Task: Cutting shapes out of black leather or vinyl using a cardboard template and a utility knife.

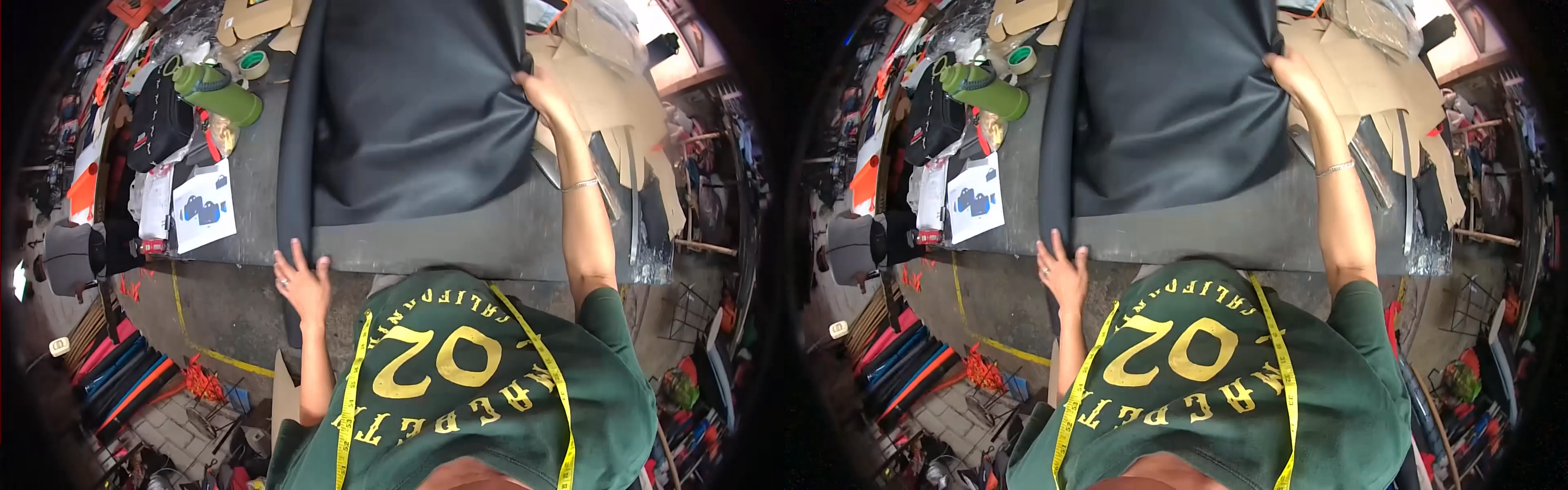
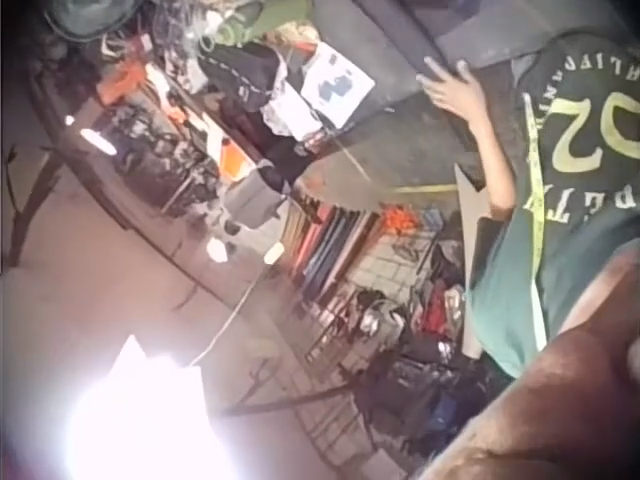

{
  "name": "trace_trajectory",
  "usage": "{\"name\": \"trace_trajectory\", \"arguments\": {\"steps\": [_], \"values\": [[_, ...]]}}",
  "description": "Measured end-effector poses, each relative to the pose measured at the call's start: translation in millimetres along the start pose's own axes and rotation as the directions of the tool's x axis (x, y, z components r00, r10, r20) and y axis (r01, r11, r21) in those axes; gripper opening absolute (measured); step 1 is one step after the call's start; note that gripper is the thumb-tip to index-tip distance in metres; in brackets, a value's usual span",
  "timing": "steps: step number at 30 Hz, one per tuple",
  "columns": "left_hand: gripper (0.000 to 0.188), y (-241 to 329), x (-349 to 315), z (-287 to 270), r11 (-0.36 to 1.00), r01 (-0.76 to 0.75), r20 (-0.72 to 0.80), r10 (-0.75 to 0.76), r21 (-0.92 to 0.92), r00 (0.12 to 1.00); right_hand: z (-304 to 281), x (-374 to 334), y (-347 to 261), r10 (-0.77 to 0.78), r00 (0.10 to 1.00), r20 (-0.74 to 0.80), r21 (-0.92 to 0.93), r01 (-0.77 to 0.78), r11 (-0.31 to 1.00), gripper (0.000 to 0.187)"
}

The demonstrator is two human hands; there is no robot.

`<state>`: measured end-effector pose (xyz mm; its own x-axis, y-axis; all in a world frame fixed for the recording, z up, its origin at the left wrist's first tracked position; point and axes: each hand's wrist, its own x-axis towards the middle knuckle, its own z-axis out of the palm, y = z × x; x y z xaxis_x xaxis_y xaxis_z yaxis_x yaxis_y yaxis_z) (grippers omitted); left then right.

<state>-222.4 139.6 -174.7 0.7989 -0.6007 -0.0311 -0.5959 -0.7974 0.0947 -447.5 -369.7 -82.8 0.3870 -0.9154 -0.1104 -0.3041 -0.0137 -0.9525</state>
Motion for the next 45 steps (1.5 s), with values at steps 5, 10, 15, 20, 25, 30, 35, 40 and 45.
{"name": "trace_trajectory", "arguments": {"steps": [5,10,15,20,25,30,35,40,45], "values": [[0.080,-67,15,-2,0.980,0.107,0.036,-0.103,-0.166,0.994,-17,-35,61,0.043,0.996,0.073,-0.101,-0.035,0.994,0.071],[0.079,-119,32,-7,0.949,-0.066,-0.141,0.023,-0.310,0.990,9,-91,75,0.091,0.981,0.172,-0.088,-0.076,0.993,0.082],[0.086,-140,48,-12,0.964,0.207,0.021,-0.207,-0.166,0.978,-4,-116,124,0.137,0.985,0.109,-0.055,-0.132,0.990,0.067],[0.087,-169,46,-20,0.947,0.193,0.217,-0.138,-0.256,0.966,-72,-85,167,0.011,0.793,-0.609,-0.157,-0.134,0.978,0.032],[0.088,-188,46,-9,0.953,0.231,0.193,-0.194,-0.196,0.962,-146,-18,201,0.014,0.641,-0.768,-0.193,-0.252,0.948,0.051],[0.091,-172,33,-24,0.938,0.304,0.223,-0.265,-0.164,0.938,-147,23,188,0.452,0.536,-0.713,0.294,-0.357,0.887,0.053],[0.099,-163,42,-32,0.942,0.313,0.309,-0.264,-0.124,0.914,-179,54,204,0.141,0.539,-0.830,-0.011,-0.269,0.963,0.018],[0.098,-149,56,-26,0.973,-0.165,-0.028,0.162,-0.160,0.986,-228,68,93,-0.591,0.203,-0.780,-0.483,0.404,0.777,0.019],[0.101,74,83,-61,0.751,-0.430,-0.207,0.379,-0.501,0.902,-158,-58,-23,-0.179,0.686,-0.705,0.347,0.553,0.757,0.016]]}}
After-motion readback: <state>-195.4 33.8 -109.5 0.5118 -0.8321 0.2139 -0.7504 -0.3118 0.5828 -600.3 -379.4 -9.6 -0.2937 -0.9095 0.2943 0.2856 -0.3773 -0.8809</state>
